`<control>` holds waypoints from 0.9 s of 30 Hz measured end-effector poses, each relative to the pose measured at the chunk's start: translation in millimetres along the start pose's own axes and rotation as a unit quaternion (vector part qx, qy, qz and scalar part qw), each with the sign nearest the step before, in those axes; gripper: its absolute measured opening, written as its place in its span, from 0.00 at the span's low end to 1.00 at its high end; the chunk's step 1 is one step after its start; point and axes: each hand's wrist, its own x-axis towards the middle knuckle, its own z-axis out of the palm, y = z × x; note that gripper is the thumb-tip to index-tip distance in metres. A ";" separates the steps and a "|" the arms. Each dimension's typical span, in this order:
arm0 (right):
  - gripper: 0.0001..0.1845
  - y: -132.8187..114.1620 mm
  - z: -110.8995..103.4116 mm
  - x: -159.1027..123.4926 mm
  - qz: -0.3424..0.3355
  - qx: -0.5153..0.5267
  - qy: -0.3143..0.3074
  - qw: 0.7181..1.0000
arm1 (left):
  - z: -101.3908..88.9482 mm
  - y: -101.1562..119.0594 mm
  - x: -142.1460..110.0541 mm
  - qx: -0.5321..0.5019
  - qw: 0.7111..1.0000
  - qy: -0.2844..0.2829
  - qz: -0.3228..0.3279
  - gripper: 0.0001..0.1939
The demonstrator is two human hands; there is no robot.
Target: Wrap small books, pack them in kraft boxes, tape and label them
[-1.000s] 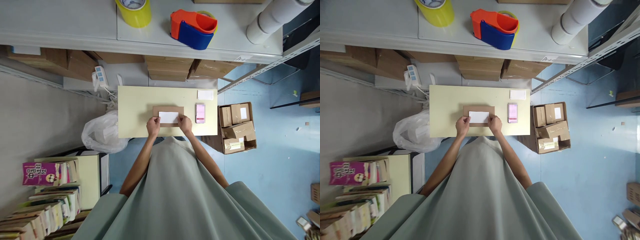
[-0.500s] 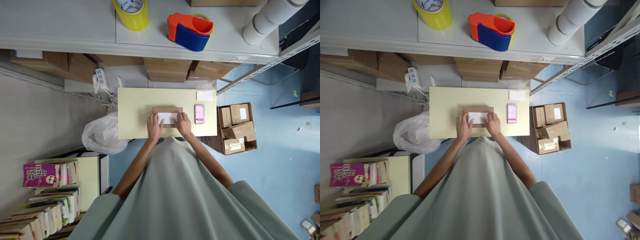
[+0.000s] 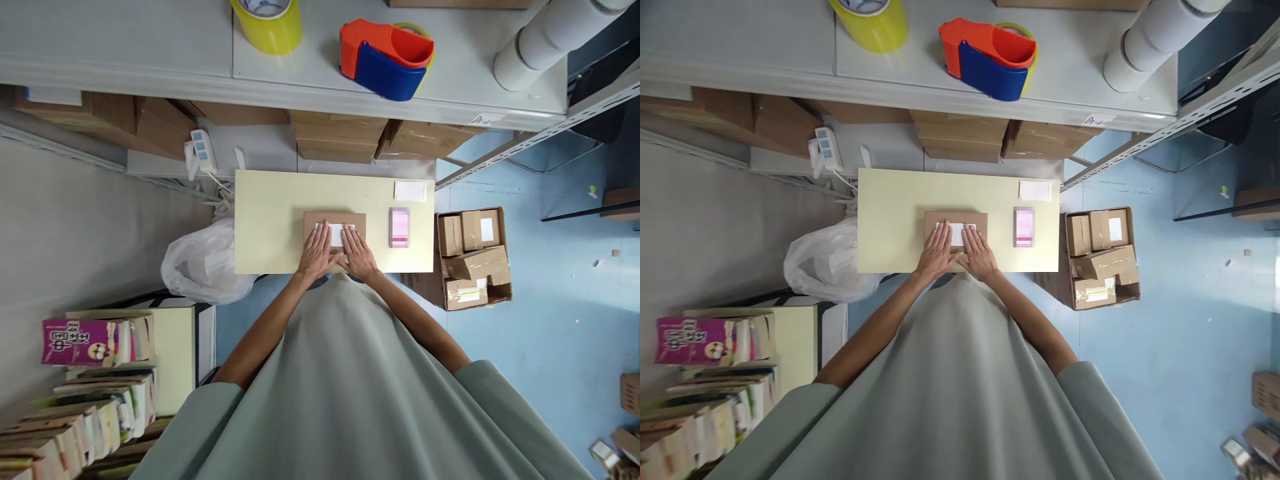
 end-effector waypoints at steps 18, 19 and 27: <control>0.39 -6.2 1.3 13.2 -0.030 0.009 -0.001 1.000 | -12.2 -22.6 -7.8 0.024 1.000 0.007 -0.012 0.42; 0.39 1.0 -1.2 5.2 -0.039 0.008 -0.007 0.999 | -14.6 -26.1 -13.7 0.028 1.000 -0.003 0.001 0.42; 0.38 37.0 1.2 -43.7 0.076 0.015 0.033 0.996 | -18.5 -45.9 -57.3 0.035 0.998 -0.052 0.018 0.35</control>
